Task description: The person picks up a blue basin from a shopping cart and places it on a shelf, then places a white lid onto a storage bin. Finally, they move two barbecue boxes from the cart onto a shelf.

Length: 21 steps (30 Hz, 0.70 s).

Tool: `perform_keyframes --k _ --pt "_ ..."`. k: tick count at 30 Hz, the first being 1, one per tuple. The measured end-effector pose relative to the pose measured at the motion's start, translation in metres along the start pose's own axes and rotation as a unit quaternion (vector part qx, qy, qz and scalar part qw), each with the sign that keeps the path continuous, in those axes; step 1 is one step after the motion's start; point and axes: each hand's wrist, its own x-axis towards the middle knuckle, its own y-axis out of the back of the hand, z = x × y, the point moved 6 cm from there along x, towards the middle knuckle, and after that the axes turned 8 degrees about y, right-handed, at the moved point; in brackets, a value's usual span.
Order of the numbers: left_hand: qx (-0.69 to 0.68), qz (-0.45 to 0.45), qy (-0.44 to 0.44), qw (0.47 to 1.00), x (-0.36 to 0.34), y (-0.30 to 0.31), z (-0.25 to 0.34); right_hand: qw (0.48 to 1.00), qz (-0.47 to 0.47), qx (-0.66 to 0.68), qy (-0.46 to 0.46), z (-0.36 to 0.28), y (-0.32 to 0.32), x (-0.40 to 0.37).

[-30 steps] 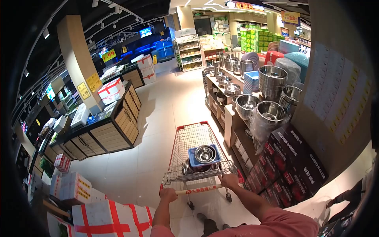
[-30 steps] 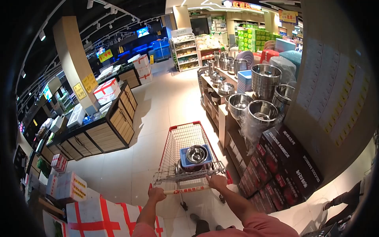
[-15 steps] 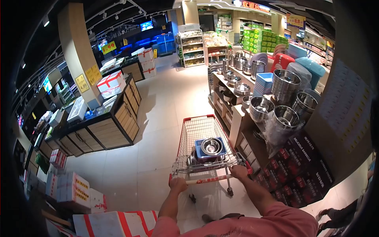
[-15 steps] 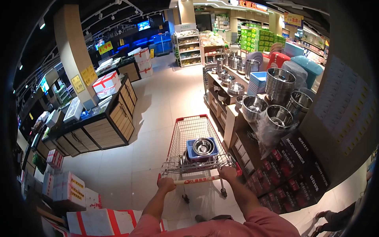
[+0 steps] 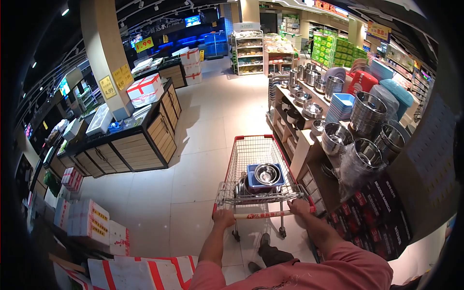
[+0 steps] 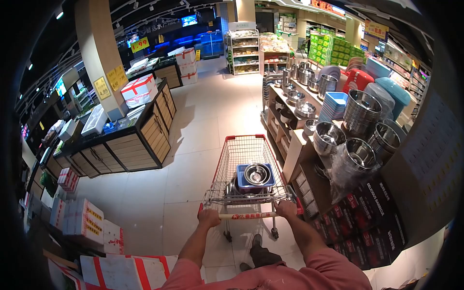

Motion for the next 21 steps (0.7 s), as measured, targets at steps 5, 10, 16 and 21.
perform_keyframes --k 5,10,16,21 --pt "0.022 -0.005 -0.007 1.000 0.032 -0.003 -0.004 0.997 -0.075 -0.009 0.035 -0.009 -0.004 0.038" --pt "0.014 -0.003 -0.019 1.000 0.072 0.021 -0.018 0.981 -0.171 -0.022 0.092 -0.023 -0.026 0.099" --pt "0.043 -0.076 -0.013 0.996 0.137 0.039 -0.028 0.967 -0.206 0.014 0.152 -0.045 -0.010 0.162" --pt "0.059 -0.081 -0.029 0.995 0.175 0.042 -0.032 0.939 -0.298 0.134 0.104 -0.051 -0.005 0.189"
